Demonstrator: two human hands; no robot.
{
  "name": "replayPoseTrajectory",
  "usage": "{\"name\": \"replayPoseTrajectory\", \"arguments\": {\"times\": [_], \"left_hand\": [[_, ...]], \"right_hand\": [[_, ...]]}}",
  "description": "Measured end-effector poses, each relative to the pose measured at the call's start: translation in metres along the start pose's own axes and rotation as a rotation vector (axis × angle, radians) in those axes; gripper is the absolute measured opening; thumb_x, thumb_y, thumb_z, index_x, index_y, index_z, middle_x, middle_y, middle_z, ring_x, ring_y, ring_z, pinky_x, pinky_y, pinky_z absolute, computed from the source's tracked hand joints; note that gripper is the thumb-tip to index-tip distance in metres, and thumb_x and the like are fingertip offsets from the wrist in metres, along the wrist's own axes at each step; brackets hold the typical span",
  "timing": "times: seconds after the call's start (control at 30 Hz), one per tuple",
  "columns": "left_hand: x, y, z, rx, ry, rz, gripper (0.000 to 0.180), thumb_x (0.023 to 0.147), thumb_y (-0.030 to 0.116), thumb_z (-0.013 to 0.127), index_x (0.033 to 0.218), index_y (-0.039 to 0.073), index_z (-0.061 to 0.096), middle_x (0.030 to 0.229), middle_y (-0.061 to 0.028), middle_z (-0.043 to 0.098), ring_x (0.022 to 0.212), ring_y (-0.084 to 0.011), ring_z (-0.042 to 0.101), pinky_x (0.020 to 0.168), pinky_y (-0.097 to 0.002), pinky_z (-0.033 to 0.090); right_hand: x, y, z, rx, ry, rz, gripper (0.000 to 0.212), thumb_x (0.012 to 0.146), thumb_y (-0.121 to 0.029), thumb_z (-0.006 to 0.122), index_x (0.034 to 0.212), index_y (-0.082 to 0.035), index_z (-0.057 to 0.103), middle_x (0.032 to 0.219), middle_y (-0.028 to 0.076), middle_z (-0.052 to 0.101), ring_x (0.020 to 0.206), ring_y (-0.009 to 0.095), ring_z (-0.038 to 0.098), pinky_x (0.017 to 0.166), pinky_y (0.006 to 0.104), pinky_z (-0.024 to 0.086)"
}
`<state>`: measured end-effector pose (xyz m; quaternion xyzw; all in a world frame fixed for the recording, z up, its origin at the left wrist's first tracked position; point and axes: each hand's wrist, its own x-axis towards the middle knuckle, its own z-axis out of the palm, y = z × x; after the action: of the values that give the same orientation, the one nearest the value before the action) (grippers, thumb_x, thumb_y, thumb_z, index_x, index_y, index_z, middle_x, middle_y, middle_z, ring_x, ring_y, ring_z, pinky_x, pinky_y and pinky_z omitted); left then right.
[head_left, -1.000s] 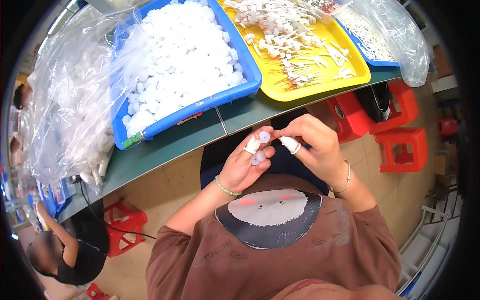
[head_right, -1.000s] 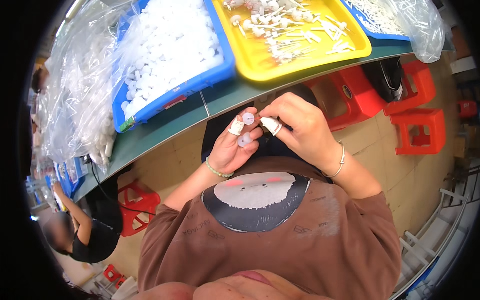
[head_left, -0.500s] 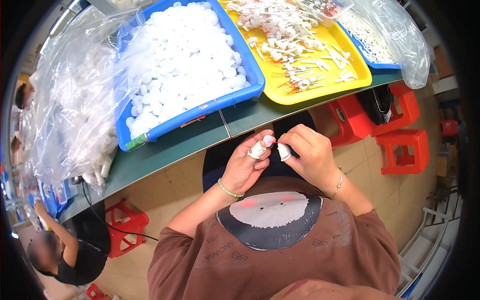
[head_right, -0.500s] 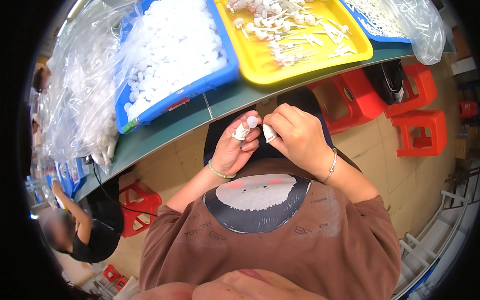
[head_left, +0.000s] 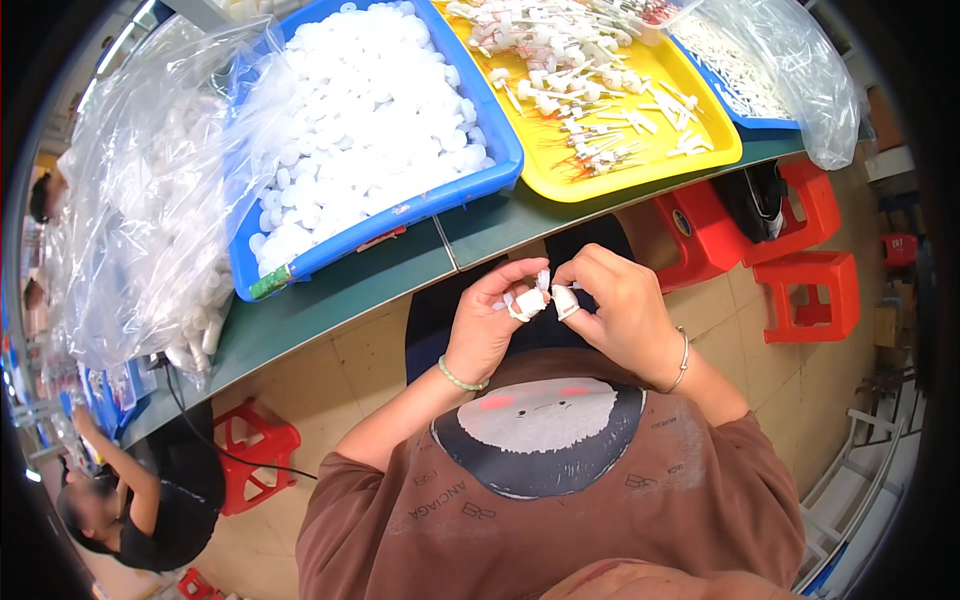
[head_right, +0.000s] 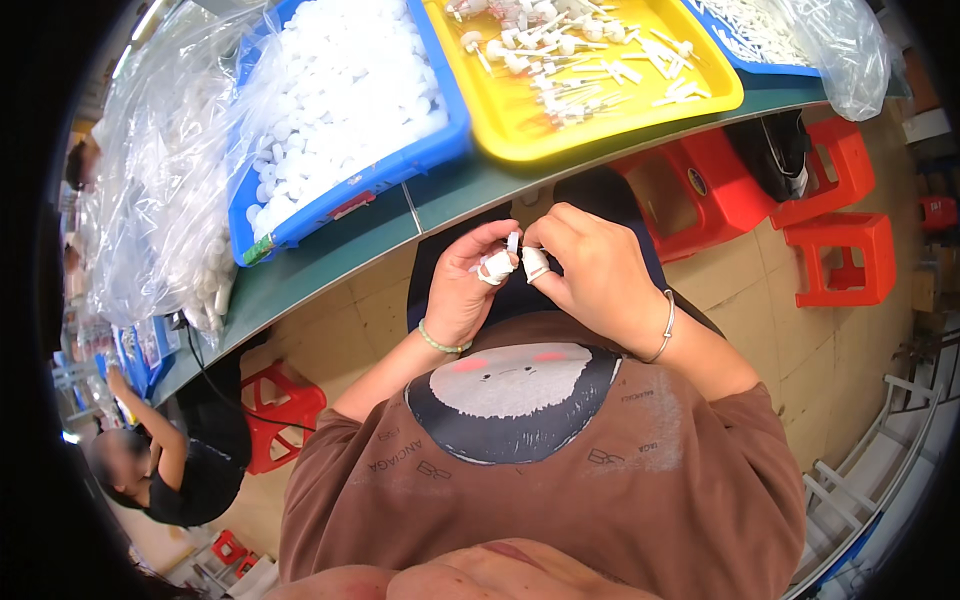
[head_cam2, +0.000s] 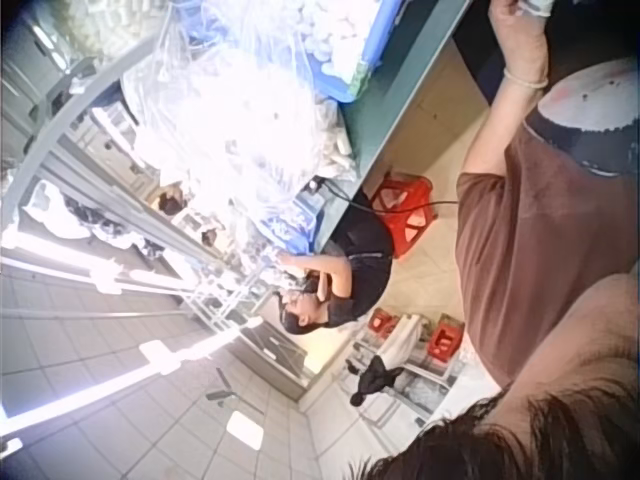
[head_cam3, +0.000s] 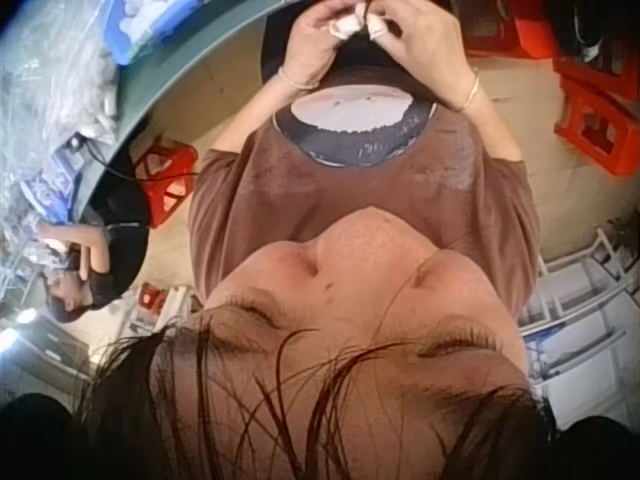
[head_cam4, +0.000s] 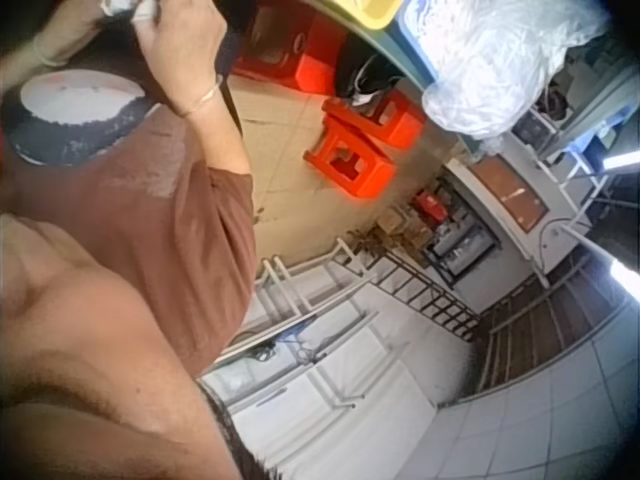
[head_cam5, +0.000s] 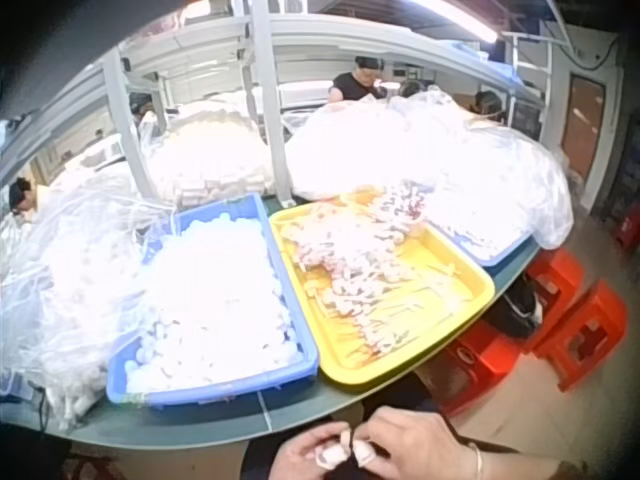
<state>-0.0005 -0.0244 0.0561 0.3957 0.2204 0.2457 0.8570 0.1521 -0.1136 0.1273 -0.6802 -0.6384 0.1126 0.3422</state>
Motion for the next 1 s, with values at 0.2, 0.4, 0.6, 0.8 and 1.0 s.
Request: {"name": "replayPoseTrajectory", "arguments": {"times": [0.2, 0.4, 0.6, 0.8, 1.0], "left_hand": [[0.001, 0.002, -0.003, -0.056, -0.034, -0.035, 0.039, 0.085, 0.006, 0.069, 0.122, 0.001, 0.059, 0.104, -0.0016, 0.065, 0.091, -0.0061, 0.059, 0.078, -0.0195, 0.047], [0.001, -0.001, -0.008, -0.131, -0.004, -0.059, 0.04, 0.085, 0.007, 0.07, 0.123, 0.001, 0.059, 0.104, -0.0023, 0.066, 0.091, -0.0062, 0.06, 0.075, -0.0185, 0.047], [0.001, -0.009, -0.012, -0.031, 0.001, -0.013, 0.036, 0.083, 0.005, 0.071, 0.118, 0.002, 0.063, 0.106, -0.0035, 0.065, 0.093, -0.0078, 0.06, 0.08, -0.0202, 0.048], [0.002, -0.014, -0.013, -0.114, 0.0, -0.049, 0.029, 0.084, 0.004, 0.071, 0.113, 0.002, 0.066, 0.108, -0.0037, 0.063, 0.092, -0.0078, 0.06, 0.075, -0.0197, 0.048], [0.0, -0.009, -0.002, -0.106, 0.08, -0.139, 0.024, 0.085, 0.006, 0.07, 0.109, 0.006, 0.066, 0.088, 0.0031, 0.065, 0.071, -0.0006, 0.055, 0.056, -0.014, 0.038]], "right_hand": [[0.001, -0.001, 0.005, 0.269, 0.003, 0.112, 0.018, 0.078, 0.0, 0.066, 0.091, -0.002, 0.054, 0.085, 0.012, 0.057, 0.073, 0.03, 0.06, 0.062, 0.0366, 0.049], [0.0, 0.004, 0.004, 0.24, -0.054, 0.065, 0.017, 0.08, 0.004, 0.061, 0.094, 0.0, 0.052, 0.084, 0.016, 0.056, 0.074, 0.031, 0.059, 0.064, 0.0363, 0.048], [-0.006, 0.016, 0.015, 0.501, -0.076, 0.172, 0.009, 0.085, 0.001, 0.058, 0.093, 0.0, 0.054, 0.077, 0.01, 0.06, 0.067, 0.02, 0.06, 0.06, 0.0314, 0.047], [-0.004, 0.018, 0.012, 0.826, -0.256, 0.463, 0.004, 0.089, -0.002, 0.056, 0.091, 0.001, 0.054, 0.076, 0.011, 0.062, 0.068, 0.017, 0.06, 0.06, 0.0297, 0.048], [-0.009, 0.015, 0.018, 0.066, -0.155, -0.064, 0.018, 0.084, -0.006, 0.061, 0.096, -0.001, 0.049, 0.082, 0.017, 0.056, 0.076, 0.035, 0.06, 0.064, 0.0416, 0.049]]}}
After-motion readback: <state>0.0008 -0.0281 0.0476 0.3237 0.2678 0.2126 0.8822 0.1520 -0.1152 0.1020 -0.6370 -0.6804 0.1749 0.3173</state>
